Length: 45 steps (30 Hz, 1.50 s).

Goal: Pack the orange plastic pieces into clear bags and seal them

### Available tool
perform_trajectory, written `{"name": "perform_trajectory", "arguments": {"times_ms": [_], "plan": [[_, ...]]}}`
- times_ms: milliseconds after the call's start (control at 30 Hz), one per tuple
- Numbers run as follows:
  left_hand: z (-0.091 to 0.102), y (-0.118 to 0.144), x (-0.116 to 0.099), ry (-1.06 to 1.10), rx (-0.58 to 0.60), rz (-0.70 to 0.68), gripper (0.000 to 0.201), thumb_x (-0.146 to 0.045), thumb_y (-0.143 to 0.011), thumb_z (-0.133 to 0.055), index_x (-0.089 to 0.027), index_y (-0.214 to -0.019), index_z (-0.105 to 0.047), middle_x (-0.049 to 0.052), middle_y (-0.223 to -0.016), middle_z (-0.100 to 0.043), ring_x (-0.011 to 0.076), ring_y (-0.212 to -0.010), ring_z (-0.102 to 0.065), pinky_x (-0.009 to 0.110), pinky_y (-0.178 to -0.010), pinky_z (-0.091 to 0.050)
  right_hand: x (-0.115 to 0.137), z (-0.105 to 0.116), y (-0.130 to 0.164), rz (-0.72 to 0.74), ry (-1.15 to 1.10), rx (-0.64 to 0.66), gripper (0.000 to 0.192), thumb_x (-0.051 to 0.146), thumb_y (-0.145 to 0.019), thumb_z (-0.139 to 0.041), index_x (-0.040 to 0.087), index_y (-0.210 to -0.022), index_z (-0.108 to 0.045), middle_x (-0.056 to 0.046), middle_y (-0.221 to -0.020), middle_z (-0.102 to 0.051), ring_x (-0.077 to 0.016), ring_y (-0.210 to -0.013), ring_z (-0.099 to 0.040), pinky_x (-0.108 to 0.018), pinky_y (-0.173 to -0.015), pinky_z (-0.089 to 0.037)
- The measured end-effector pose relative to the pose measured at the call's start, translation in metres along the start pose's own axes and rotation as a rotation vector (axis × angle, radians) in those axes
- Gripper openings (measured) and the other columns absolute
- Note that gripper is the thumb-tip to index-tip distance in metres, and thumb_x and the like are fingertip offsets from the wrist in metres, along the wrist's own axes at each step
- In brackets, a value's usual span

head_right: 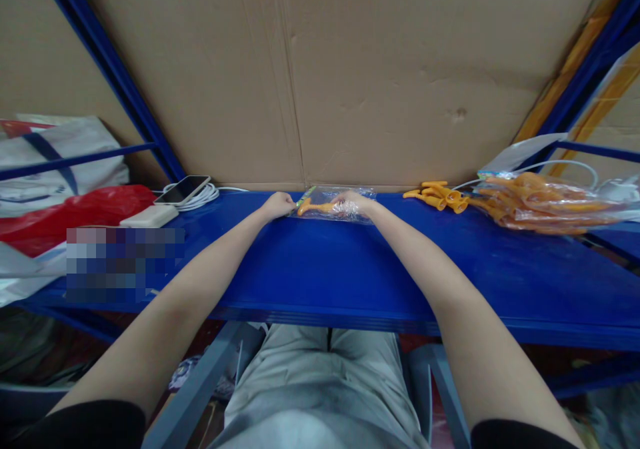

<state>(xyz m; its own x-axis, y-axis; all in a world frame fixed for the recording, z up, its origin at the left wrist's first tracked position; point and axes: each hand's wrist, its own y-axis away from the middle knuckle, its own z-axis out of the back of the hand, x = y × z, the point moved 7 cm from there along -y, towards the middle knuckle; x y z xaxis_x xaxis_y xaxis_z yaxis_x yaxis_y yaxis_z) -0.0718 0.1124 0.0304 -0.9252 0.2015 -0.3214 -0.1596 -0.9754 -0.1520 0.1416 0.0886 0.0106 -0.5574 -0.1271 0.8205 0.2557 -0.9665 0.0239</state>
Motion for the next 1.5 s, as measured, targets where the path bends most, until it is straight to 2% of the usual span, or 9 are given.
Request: {"name": "perform_trajectory", "arguments": {"times_ms": [333,567,700,867,1067,1167,1267,1367,1500], "plan": [[0.004,-0.004,0.01,0.114,-0.118,-0.032,0.014,-0.025,-0.078,-0.067,-0.02,-0.066,-0.062,0.003,-0.068,-0.07,0.0198,-0.074,-0.068,0.024,-0.065,-0.045,0.005,-0.015,0.008,0.072,-0.17,0.201,0.033,0.019,-0.07,-0.083,0.02,-0.102,-0.077,-0.004,-0.099,-0.076,-0.0168,-0.093,-0.068,-0.033,-0.1,-0.052],[-0.001,-0.003,-0.021,0.16,-0.291,-0.402,0.01,-0.017,-0.084,-0.056,-0.019,-0.078,-0.063,0.008,-0.095,-0.073,0.0209,-0.097,-0.067,0.032,-0.093,-0.051,0.004,-0.018,0.011,0.065,-0.183,0.267,0.047,0.028,-0.072,-0.084,0.018,-0.117,-0.074,-0.008,-0.113,-0.075,-0.0192,-0.104,-0.069,-0.035,-0.105,-0.05],[-0.02,0.002,-0.042,0.137,-0.156,-0.548,0.024,-0.019,-0.091,-0.049,-0.016,-0.104,-0.069,0.01,-0.121,-0.071,0.0224,-0.12,-0.063,0.038,-0.112,-0.044,0.005,-0.018,0.014,0.032,-0.25,0.259,0.046,0.026,-0.073,-0.082,0.019,-0.118,-0.072,-0.006,-0.119,-0.074,-0.0173,-0.107,-0.069,-0.031,-0.104,-0.05],[-0.042,0.006,-0.047,0.031,0.078,-0.466,0.047,-0.029,-0.103,-0.029,-0.016,-0.13,-0.065,0.006,-0.144,-0.062,0.0207,-0.141,-0.049,0.031,-0.123,-0.029,0.008,-0.014,0.024,-0.019,-0.244,0.233,0.038,0.023,-0.072,-0.083,0.019,-0.109,-0.074,-0.006,-0.109,-0.077,-0.0162,-0.101,-0.07,-0.027,-0.097,-0.053],[-0.047,0.005,-0.044,-0.073,0.14,-0.403,0.051,-0.028,-0.102,-0.026,-0.013,-0.137,-0.061,0.008,-0.154,-0.052,0.0221,-0.148,-0.042,0.033,-0.125,-0.025,0.004,0.044,0.043,-0.02,0.06,-0.024,0.027,0.027,-0.082,-0.075,0.018,-0.107,-0.076,-0.009,-0.104,-0.078,-0.0196,-0.092,-0.072,-0.033,-0.09,-0.056],[-0.048,0.002,-0.043,-0.101,0.146,-0.398,0.051,-0.025,-0.101,-0.026,-0.01,-0.133,-0.062,0.011,-0.153,-0.054,0.0227,-0.147,-0.043,0.032,-0.124,-0.026,-0.004,0.098,0.067,-0.058,0.495,-0.309,0.017,0.022,-0.083,-0.069,0.016,-0.096,-0.079,-0.013,-0.102,-0.077,-0.0286,-0.101,-0.071,-0.038,-0.095,-0.053],[-0.046,0.0,-0.04,-0.125,0.142,-0.384,0.052,-0.024,-0.101,-0.024,-0.008,-0.13,-0.064,0.012,-0.15,-0.057,0.0226,-0.146,-0.044,0.031,-0.124,-0.025,-0.021,0.147,0.103,-0.257,0.801,-0.601,0.03,0.022,-0.089,-0.056,0.015,-0.109,-0.077,-0.021,-0.118,-0.072,-0.0372,-0.118,-0.064,-0.05,-0.102,-0.047],[-0.042,-0.001,-0.033,-0.124,0.138,-0.344,0.051,-0.024,-0.101,-0.025,-0.007,-0.126,-0.066,0.014,-0.146,-0.06,0.0233,-0.145,-0.045,0.032,-0.124,-0.026,-0.044,0.175,0.134,-0.41,0.875,-0.753,0.041,0.02,-0.089,-0.052,0.008,-0.123,-0.07,-0.031,-0.133,-0.061,-0.0434,-0.129,-0.055,-0.056,-0.103,-0.044],[-0.036,-0.001,-0.022,-0.113,0.139,-0.293,0.052,-0.024,-0.1,-0.026,-0.006,-0.131,-0.064,0.015,-0.149,-0.057,0.0224,-0.145,-0.045,0.03,-0.123,-0.026,-0.086,0.196,0.152,-0.554,0.768,-0.828,0.048,0.022,-0.085,-0.055,0.015,-0.131,-0.066,-0.031,-0.137,-0.058,-0.0461,-0.132,-0.051,-0.061,-0.103,-0.04]]}}
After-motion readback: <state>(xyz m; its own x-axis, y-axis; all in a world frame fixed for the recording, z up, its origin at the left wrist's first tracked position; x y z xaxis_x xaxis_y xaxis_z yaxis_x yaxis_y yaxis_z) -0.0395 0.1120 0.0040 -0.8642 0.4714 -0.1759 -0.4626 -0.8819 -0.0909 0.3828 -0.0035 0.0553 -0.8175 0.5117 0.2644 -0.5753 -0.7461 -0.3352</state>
